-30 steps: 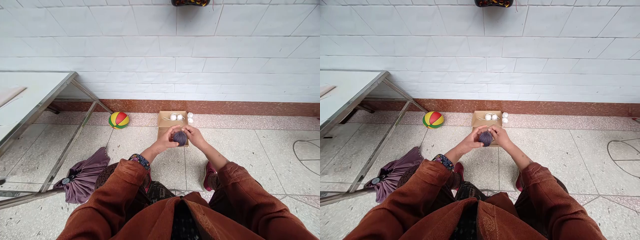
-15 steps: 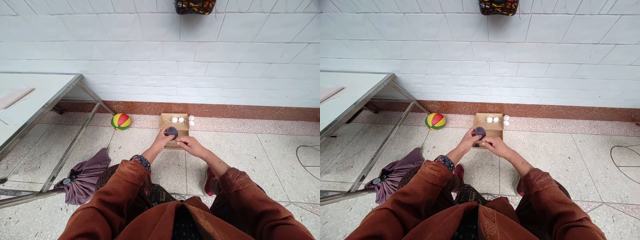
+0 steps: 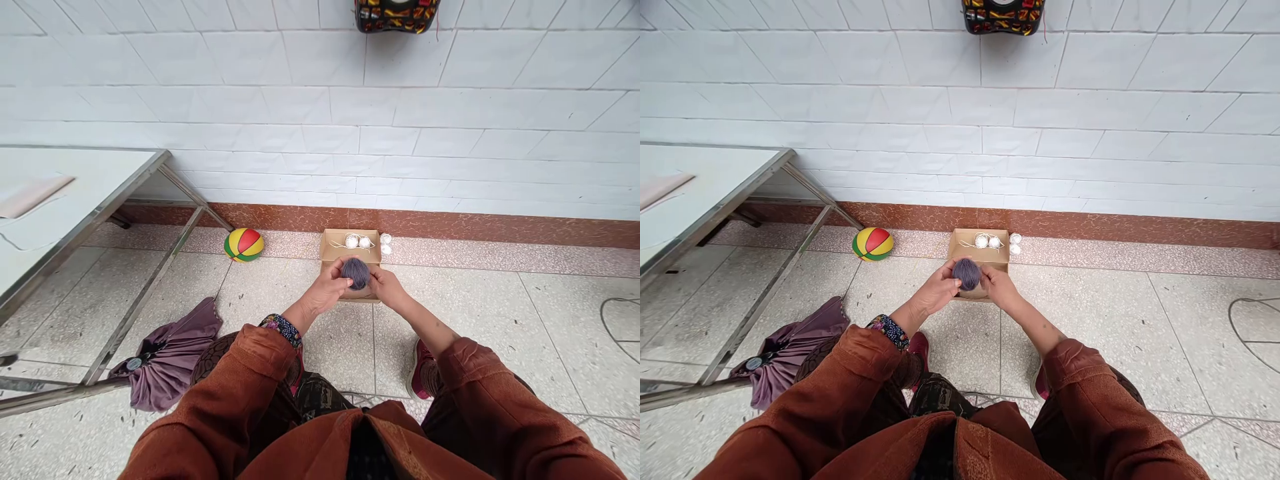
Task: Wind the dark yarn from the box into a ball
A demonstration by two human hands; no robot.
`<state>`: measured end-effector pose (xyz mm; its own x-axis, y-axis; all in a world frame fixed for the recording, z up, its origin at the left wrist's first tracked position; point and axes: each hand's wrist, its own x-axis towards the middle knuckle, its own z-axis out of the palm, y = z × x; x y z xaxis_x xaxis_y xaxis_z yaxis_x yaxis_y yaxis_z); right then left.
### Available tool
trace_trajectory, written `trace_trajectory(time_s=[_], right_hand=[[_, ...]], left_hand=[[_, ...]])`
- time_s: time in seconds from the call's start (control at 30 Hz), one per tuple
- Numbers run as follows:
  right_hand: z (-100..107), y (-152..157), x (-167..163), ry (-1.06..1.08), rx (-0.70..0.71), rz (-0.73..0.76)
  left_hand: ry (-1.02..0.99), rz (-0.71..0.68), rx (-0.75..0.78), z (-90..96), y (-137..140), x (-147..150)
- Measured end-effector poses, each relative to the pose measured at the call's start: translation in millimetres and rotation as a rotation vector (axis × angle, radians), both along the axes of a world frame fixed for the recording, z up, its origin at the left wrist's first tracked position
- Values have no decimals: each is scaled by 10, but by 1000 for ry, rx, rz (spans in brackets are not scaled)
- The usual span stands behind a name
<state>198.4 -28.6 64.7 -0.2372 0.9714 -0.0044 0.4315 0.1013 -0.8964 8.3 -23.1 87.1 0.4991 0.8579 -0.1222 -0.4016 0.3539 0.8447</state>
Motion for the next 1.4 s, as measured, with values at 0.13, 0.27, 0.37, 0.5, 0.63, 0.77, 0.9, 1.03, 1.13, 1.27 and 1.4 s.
trace_trajectory(time_s=[0.13,0.27,0.37,0.5,0.63,0.77,0.9,1.03,1.13,1.27,1.4], right_hand=[[-1,-131,-54,-101,62,153],[133,-208,-57,-83,146,289],[260,-204,-11,-26,218,275],[357,-122,90,40,295,124],[286,-12,155,42,281,-76],[123,22,128,43,185,-154],[14,-35,73,-6,125,-116],[-13,-108,42,-78,147,17],[9,-153,26,-122,154,105],[109,-200,22,-126,186,196],[280,-206,58,-3,280,243]], left_hand=[[31,177,-89,-63,93,-16],[162,270,-72,-117,119,-18],[304,250,28,-139,110,2],[436,80,159,-183,85,42],[296,-124,163,-167,48,68],[41,-199,46,-77,21,71],[-77,-107,-89,-52,40,66],[-86,67,-127,-96,97,66],[-36,170,-137,-131,145,59],[86,279,-140,-189,207,34],[328,335,-18,-254,230,23]])
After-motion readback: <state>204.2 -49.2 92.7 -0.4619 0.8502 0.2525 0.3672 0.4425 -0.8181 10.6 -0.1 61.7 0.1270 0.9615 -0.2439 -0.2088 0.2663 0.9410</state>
